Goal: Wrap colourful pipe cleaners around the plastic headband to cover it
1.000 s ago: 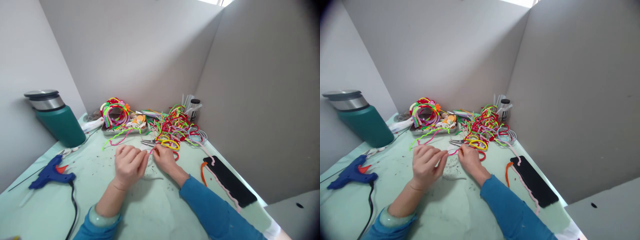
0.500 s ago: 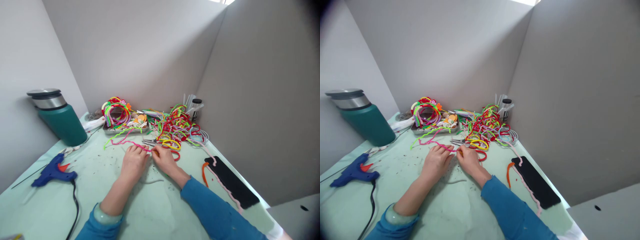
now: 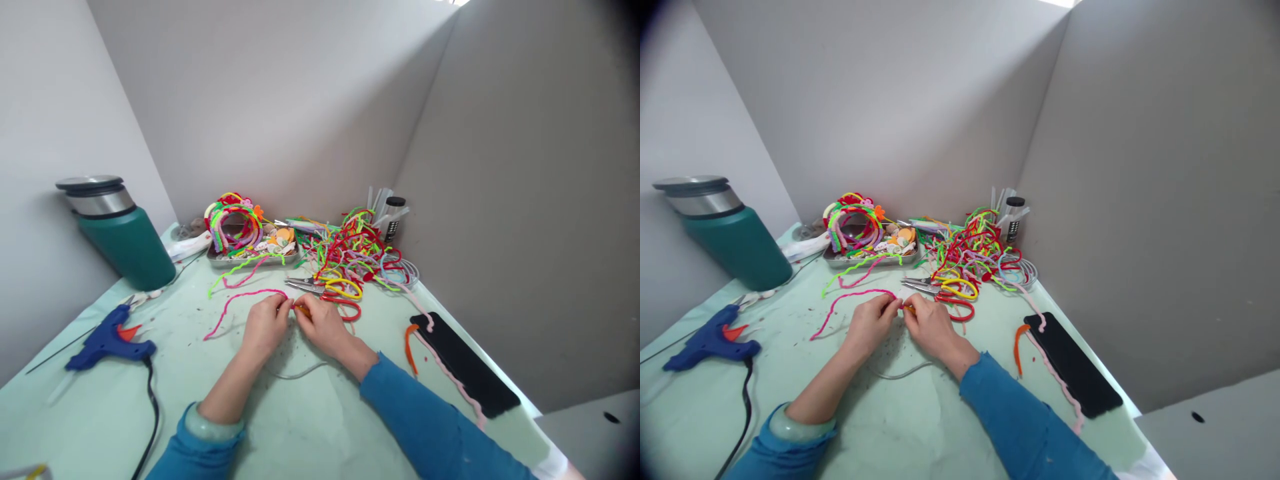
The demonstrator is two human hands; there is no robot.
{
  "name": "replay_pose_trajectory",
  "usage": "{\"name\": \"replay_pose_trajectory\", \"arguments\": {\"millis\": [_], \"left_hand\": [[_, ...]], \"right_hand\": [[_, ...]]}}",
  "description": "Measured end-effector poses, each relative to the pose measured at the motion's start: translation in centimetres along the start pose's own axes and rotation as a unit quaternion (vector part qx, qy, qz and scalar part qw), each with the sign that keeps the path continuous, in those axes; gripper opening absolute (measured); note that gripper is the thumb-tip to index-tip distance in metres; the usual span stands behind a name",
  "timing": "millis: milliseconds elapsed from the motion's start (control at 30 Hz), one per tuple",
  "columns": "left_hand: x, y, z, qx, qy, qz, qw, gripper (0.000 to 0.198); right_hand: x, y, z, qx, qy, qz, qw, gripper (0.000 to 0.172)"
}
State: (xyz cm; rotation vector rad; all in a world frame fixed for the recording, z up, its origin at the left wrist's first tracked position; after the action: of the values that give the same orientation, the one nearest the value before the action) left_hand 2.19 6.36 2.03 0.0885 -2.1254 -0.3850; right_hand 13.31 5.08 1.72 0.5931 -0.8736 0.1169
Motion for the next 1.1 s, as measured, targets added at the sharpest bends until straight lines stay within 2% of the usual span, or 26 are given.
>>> {"name": "replay_pose_trajectory", "arguments": {"millis": [300, 667, 900, 1100], "left_hand": [[0.1, 0.0, 0.4, 0.034, -0.062, 0.012, 0.997, 0.033], [-0.2, 0.3, 1.0, 0.06, -0.089, 0.04, 0.993, 0.033], [-1.3, 0.1, 2.5, 0.119, -0.184, 0.072, 0.973, 0.034], [-0.6, 0.0, 2.4, 0.114, -0.126, 0.033, 0.985, 0.038]], "right_hand": [[0.0, -0.1, 0.0, -0.003, 0.005, -0.007, 1.0, 0.009], [-0.3, -0.2, 0.5, 0.029, -0.101, -0.02, 0.994, 0.007], [-0.6, -0.4, 1.1, 0.067, -0.126, -0.003, 0.99, 0.009], [-0.4, -0.4, 1.1, 0.06, -0.072, -0.004, 0.996, 0.008]]}}
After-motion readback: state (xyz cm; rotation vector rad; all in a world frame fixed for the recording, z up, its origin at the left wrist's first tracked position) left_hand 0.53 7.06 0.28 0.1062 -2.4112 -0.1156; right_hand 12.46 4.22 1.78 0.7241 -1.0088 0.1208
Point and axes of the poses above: each hand's wrist, its own y-axis towards the middle knuckle, its own x-axis out of the back of the hand, z = x × y, the point moved 8 cm from there along y, towards the middle knuckle, and after that the axes turned 2 degrees about y, right-handed, at the moved point
